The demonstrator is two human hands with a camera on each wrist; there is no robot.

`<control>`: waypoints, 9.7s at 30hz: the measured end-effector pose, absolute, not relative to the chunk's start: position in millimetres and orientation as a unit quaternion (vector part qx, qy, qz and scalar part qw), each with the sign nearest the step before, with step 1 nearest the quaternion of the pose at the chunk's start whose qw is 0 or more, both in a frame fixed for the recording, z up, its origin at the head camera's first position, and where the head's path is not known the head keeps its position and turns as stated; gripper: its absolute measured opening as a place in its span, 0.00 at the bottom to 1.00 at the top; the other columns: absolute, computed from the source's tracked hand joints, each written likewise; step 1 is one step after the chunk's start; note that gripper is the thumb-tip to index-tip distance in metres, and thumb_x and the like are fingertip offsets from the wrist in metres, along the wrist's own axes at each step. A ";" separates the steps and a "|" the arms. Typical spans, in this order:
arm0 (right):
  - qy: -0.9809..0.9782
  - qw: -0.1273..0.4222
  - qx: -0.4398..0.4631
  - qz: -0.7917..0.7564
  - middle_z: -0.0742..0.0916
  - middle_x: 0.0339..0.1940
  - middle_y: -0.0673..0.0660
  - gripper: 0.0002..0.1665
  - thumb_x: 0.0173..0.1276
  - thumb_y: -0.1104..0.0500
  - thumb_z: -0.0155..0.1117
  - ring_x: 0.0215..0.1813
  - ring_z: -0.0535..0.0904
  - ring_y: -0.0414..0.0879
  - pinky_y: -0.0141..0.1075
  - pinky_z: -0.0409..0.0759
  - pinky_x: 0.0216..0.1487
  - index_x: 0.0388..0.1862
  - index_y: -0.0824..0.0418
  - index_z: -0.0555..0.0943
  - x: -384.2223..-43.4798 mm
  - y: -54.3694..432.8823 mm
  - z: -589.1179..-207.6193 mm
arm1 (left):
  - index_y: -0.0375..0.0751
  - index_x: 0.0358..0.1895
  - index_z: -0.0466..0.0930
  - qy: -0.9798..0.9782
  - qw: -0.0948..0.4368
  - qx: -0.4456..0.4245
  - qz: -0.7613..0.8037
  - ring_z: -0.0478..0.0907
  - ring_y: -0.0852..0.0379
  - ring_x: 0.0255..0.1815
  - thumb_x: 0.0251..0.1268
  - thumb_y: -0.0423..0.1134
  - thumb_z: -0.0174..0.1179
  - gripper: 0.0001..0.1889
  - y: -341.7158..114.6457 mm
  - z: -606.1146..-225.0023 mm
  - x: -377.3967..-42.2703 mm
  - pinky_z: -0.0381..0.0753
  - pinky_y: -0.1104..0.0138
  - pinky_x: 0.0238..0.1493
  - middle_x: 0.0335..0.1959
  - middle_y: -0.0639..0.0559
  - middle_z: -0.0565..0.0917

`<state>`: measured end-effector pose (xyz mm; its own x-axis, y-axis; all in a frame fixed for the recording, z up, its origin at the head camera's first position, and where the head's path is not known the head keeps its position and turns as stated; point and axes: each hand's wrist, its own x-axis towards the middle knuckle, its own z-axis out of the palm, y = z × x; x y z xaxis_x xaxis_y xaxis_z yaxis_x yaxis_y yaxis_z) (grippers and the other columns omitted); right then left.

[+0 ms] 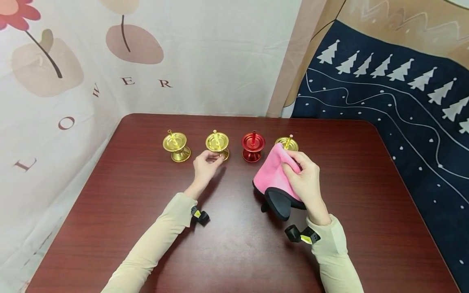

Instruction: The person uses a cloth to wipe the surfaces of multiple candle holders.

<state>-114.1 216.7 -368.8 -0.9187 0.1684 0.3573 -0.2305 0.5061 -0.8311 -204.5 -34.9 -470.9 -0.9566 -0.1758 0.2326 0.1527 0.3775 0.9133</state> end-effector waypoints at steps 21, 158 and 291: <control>-0.842 0.193 0.009 0.504 0.85 0.38 0.52 0.16 0.59 0.67 0.65 0.30 0.74 0.36 0.22 0.74 0.28 0.47 0.66 0.82 -113.1 216.2 -370.0 | 0.31 0.41 0.77 -0.842 0.120 0.054 -0.523 0.77 0.44 0.42 0.39 0.33 0.73 0.22 -43.7 -483.9 -237.4 0.74 0.57 0.48 0.38 0.39 0.81; -0.866 0.330 0.307 0.216 0.83 0.44 0.66 0.21 0.49 0.80 0.59 0.48 0.74 0.61 0.47 0.75 0.51 0.44 0.71 0.81 -126.3 160.8 -344.2 | 0.35 0.30 0.78 -0.785 0.302 -0.223 -0.492 0.74 0.49 0.42 0.35 0.30 0.72 0.15 -10.5 -392.9 -183.4 0.74 0.61 0.42 0.30 0.46 0.81; -0.839 0.207 0.209 0.458 0.86 0.41 0.58 0.23 0.52 0.79 0.60 0.41 0.75 0.41 0.25 0.71 0.37 0.46 0.64 0.84 -118.6 175.5 -332.1 | 0.29 0.30 0.71 -0.702 0.073 -0.158 -0.691 0.74 0.58 0.31 0.43 0.23 0.68 0.14 -22.0 -370.8 -181.8 0.74 0.71 0.35 0.28 0.45 0.79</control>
<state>-118.6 175.5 -332.1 -0.8273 -0.1602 0.5385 -0.5398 0.4926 -0.6826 -181.8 -22.0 -370.8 -0.9397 0.1201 0.3202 0.3221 -0.0042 0.9467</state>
